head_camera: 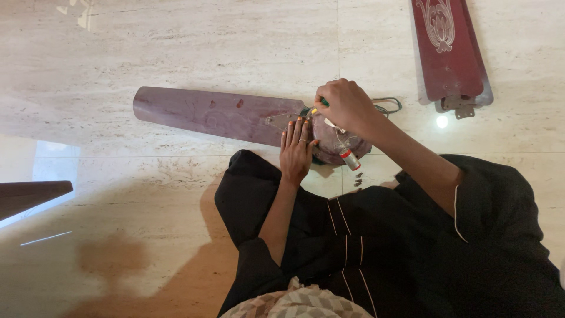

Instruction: The person sits on the floor and uses a screwdriver to attach two fan blades to the motor housing. They align each blade and tighten the screws to secure them in place.

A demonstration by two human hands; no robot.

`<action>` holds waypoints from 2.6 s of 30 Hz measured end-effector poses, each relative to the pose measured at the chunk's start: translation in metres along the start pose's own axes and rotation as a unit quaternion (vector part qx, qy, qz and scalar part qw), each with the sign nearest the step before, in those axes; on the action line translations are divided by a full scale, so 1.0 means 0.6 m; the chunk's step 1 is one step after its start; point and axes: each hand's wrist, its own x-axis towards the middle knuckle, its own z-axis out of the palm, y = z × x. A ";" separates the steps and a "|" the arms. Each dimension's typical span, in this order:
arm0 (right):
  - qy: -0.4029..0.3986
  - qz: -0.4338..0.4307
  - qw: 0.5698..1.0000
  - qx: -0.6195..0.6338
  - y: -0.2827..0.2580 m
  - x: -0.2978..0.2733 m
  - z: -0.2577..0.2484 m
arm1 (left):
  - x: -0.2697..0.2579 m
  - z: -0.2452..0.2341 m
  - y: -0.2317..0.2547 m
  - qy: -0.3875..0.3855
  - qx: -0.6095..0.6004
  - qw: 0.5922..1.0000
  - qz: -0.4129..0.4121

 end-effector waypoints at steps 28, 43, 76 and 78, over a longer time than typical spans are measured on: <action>0.028 0.002 0.999 0.020 0.023 0.006 0.015 | -0.005 0.000 0.012 0.025 0.035 0.999 0.006; 0.021 0.000 1.000 0.015 0.017 0.009 0.018 | -0.005 -0.002 0.015 0.014 0.019 1.000 -0.006; -0.096 0.025 0.994 -0.051 0.014 0.044 0.042 | -0.009 0.020 0.001 0.013 0.047 0.999 -0.010; -0.125 -0.003 0.990 -0.067 -0.002 0.056 0.049 | -0.009 0.023 -0.003 0.007 -0.003 1.000 -0.020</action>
